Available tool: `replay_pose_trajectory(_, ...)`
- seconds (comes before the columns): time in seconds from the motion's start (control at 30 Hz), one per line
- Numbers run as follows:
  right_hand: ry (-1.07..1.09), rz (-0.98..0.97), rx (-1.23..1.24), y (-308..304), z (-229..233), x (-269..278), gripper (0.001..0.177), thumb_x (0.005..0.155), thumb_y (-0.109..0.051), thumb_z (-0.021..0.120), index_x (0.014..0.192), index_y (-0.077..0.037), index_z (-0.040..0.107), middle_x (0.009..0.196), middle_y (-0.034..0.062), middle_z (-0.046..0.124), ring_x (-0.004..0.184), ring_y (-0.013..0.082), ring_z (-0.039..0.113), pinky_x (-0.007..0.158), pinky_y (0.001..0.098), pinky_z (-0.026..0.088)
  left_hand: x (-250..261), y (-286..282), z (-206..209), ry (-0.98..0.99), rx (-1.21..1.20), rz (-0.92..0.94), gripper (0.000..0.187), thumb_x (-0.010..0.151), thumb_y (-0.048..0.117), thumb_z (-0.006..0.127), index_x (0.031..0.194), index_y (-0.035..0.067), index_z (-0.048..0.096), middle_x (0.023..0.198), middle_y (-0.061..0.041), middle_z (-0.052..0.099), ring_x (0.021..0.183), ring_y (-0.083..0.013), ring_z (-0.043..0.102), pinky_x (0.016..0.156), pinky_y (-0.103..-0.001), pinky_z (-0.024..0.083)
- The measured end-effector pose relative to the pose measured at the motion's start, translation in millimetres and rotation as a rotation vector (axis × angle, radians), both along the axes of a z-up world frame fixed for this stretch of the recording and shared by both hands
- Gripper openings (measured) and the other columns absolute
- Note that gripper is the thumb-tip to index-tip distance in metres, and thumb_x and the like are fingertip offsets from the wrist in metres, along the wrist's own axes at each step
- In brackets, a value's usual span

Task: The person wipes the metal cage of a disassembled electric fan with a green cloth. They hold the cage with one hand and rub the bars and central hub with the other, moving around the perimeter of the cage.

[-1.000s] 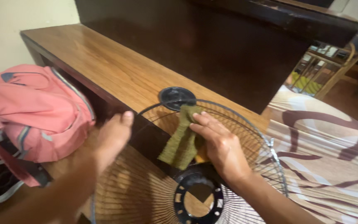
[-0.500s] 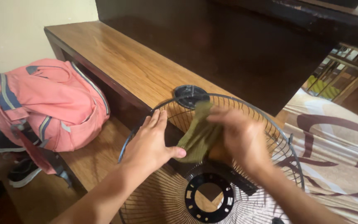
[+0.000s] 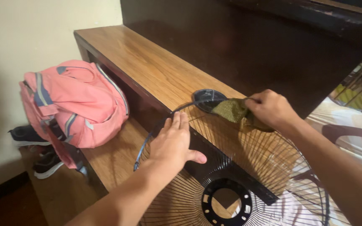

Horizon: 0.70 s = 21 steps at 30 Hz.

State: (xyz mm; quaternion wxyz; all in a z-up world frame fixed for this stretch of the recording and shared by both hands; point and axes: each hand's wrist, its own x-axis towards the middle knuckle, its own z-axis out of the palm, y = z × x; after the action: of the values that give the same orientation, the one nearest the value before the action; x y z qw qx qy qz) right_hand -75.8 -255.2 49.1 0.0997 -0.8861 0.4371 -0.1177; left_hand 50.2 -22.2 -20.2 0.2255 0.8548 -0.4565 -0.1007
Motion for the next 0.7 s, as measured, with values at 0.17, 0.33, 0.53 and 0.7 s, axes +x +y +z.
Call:
replay_pose_trajectory(0.17, 0.049, 0.027, 0.015, 12, 7, 40, 0.034, 0.099, -0.03, 0.056, 0.115, -0.01, 0.079, 0.1, 0.0235, 0.078, 0.089, 0.037, 0.078, 0.085, 0.0449, 0.062, -1, 1, 0, -0.018, -0.013, -0.017, 0.138, 0.059, 0.052, 0.094, 0.158, 0.002, 0.012, 0.168, -0.014, 0.015, 0.153, -0.0344, 0.022, 0.119, -0.041, 0.033)
replay_pose_trajectory(0.33, -0.048, 0.186, -0.221, 27, -10, 61, 0.039, 0.094, -0.029, 0.061, 0.109, 0.006, 0.071, 0.108, 0.028, 0.071, 0.1, 0.0412, 0.071, 0.089, 0.0471, 0.058, -2, -1, 3, 0.012, 0.049, -0.005, 0.136, 0.061, 0.049, 0.095, 0.158, 0.001, 0.011, 0.168, -0.014, 0.014, 0.153, -0.0335, 0.021, 0.12, -0.04, 0.032)
replay_pose_trajectory(0.53, 0.015, 0.245, -0.293, 44, -18, 85, 0.043, 0.088, -0.034, 0.063, 0.11, 0.004, 0.068, 0.117, 0.0186, 0.069, 0.119, 0.0361, 0.06, 0.102, 0.0487, 0.048, -1, 2, 1, 0.008, 0.025, 0.019, 0.138, 0.059, 0.046, 0.097, 0.159, 0.0, 0.013, 0.168, -0.016, 0.017, 0.152, -0.0346, 0.025, 0.119, -0.042, 0.034)
replay_pose_trajectory(0.7, 0.071, 0.459, -0.404, 60, -23, 83, 0.031, 0.089, -0.032, 0.061, 0.095, -0.01, 0.081, 0.12, 0.0115, 0.067, 0.119, 0.034, 0.056, 0.106, 0.0478, 0.044, -2, 4, 1, 0.033, 0.044, 0.033, 0.141, 0.057, 0.048, 0.098, 0.158, -0.001, 0.012, 0.167, -0.016, 0.017, 0.153, -0.0342, 0.024, 0.119, -0.042, 0.034)
